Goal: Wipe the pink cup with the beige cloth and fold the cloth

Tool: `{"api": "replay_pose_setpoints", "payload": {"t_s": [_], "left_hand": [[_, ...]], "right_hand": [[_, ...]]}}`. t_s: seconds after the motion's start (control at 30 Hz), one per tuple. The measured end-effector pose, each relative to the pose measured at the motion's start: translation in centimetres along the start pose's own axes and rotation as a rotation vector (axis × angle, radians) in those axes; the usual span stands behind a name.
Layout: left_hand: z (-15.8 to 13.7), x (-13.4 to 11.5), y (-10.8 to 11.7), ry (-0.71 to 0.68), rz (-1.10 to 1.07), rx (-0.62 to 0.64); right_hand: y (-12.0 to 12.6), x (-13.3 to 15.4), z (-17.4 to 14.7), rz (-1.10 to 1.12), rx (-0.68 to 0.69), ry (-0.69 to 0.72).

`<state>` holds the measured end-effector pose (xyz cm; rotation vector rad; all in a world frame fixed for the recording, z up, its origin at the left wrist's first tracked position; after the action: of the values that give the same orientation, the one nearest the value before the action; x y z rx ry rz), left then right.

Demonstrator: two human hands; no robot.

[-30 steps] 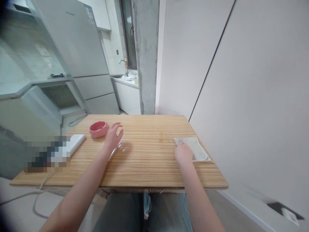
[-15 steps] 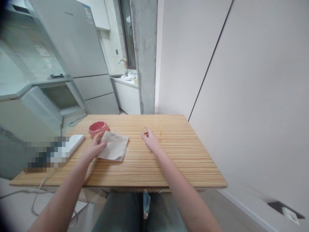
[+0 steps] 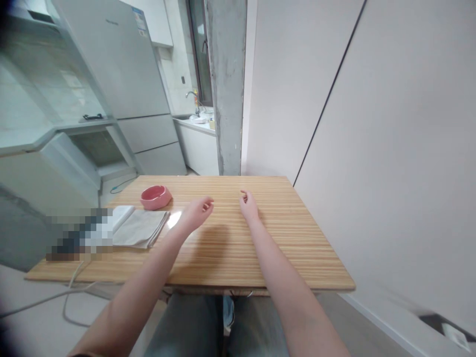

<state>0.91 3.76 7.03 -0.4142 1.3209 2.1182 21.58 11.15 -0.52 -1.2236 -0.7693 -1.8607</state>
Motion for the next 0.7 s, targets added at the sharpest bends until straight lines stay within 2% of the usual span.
{"api": "replay_pose_setpoints", "payload": {"t_s": [0.07, 0.13, 0.2, 0.27, 0.3, 0.37, 0.47, 0.53, 0.7], "left_hand": [[2.0, -2.1, -3.9, -0.006, -0.161, 0.054], [3.4, -2.8, -7.6, 0.069, -0.396, 0.124], [4.2, -2.0, -10.5, 0.237, -0.667, 0.144], [4.3, -0.2, -12.0, 0.399, -0.875, 0.064], [4.2, 0.7, -12.3, 0.448, -0.937, 0.016], [3.8, 1.6, -12.4, 0.443, -0.957, -0.034], [3.3, 0.6, -12.1, 0.244, -0.805, 0.007], [3.1, -0.4, -11.8, 0.121, -0.681, 0.013], [2.9, -1.4, -11.6, 0.046, -0.559, 0.023]], "right_hand": [[-0.1, -1.3, -0.2, 0.043, 0.016, -0.064], [-0.6, -2.2, -0.5, 0.122, 0.065, -0.147], [-1.1, -2.5, -0.7, 0.197, 0.103, -0.205], [-1.5, -2.3, -1.0, 0.226, 0.120, -0.222], [-1.6, -2.1, -1.1, 0.217, 0.128, -0.212], [-1.9, -1.4, -1.5, 0.157, 0.166, -0.136], [-2.2, 0.5, -2.3, 0.014, 0.254, 0.085], [-2.3, 1.3, -2.8, -0.061, 0.282, 0.181], [-2.2, 1.6, -2.9, -0.117, 0.281, 0.200]]}}
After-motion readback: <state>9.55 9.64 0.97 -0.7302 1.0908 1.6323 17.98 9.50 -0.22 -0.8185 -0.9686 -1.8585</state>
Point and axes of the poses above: each hand's wrist, its own z-axis towards the middle knuckle, its own y-axis out of the back of the hand, x = y × z, the point moved 9 cm from there along z, towards the middle knuckle, and after that the axes turned 15 degrees about -x, right-handed, at the moved point
